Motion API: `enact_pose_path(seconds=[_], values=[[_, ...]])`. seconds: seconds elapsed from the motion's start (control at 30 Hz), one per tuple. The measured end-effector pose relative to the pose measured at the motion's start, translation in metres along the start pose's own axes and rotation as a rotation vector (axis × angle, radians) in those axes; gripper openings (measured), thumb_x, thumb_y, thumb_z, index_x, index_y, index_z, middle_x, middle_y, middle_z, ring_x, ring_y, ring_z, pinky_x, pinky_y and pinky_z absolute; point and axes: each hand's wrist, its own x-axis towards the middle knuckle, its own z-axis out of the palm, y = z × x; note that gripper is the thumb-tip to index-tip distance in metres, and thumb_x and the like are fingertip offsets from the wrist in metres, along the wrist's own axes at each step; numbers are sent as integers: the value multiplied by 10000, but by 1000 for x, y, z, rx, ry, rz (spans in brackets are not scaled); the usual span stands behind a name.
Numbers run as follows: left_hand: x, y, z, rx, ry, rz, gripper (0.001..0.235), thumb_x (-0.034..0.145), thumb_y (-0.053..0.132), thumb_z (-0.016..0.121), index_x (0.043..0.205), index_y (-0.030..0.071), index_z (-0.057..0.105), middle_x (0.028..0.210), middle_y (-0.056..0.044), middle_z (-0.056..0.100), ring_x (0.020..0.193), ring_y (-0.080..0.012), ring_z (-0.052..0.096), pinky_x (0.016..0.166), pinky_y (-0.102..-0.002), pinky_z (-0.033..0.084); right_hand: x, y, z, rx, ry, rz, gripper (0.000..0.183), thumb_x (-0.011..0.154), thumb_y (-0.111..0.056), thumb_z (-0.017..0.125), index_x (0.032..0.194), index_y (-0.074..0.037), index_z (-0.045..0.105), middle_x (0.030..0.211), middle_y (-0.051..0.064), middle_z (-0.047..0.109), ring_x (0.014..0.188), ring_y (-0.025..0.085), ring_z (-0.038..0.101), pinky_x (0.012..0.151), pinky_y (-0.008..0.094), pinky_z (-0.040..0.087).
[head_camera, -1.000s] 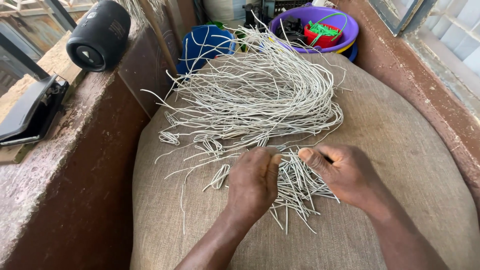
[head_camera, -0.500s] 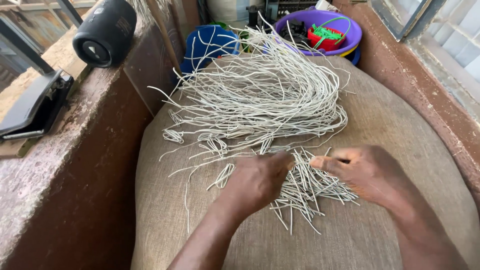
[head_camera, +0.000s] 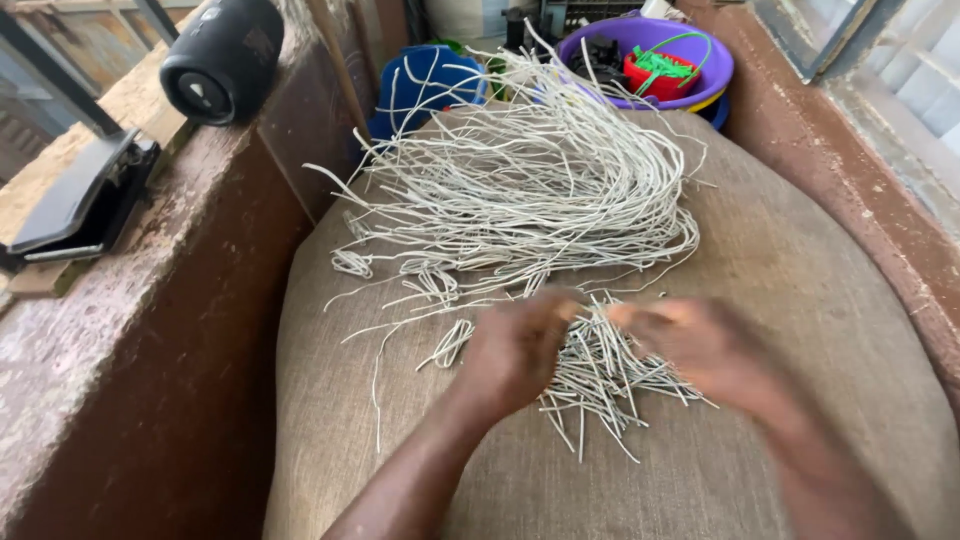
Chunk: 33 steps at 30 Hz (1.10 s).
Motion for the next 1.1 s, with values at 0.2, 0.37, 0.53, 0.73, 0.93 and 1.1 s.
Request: enact_pose_path(seconds=[0.2,0.37,0.53,0.73,0.93,1.1], values=[[-3,-4,2,692,-379,255,195,1131,208,533,1207,164,707,583,38,502,444,-126,421,382,-304,312,-6,-12,-26,-352,40,103,444,978,-364,798,754,11,881,673,28,504,590,152,387,509,319,275],[-8,5,21,-514,-29,-50,320,1184,321,470,1287,74,647,603,4,521,459,-159,629,368,-310,557,6,15,53,360,-264,81,690,925,-750,507,657,-115,506,537,20,417,453,160,345,469,331,315],[2,-17,-10,121,-147,138,216,1120,130,498,1139,101,711,911,-25,694,763,-143,613,634,-309,500,-6,-34,15,-412,-42,115,706,961,-728,501,647,-107,622,620,19,520,624,157,466,641,341,368],[-5,-14,-9,868,-430,102,338,1176,199,407,876,155,557,544,77,448,405,-92,338,347,-276,305,-29,-74,2,-746,147,249,536,915,-671,699,797,-148,684,673,16,515,658,143,474,636,324,353],[-5,5,-19,742,-631,117,354,1155,81,362,850,149,530,544,89,415,397,-97,353,330,-296,324,-19,-46,-24,-530,15,83,346,914,-405,879,750,-100,869,634,-29,473,590,114,354,543,319,236],[-6,-10,-7,423,-269,288,410,1154,313,445,1258,40,734,613,-13,612,406,-116,480,297,-294,370,-3,-9,-4,-358,69,35,457,945,-479,705,857,-61,865,766,20,718,713,156,610,667,311,473]])
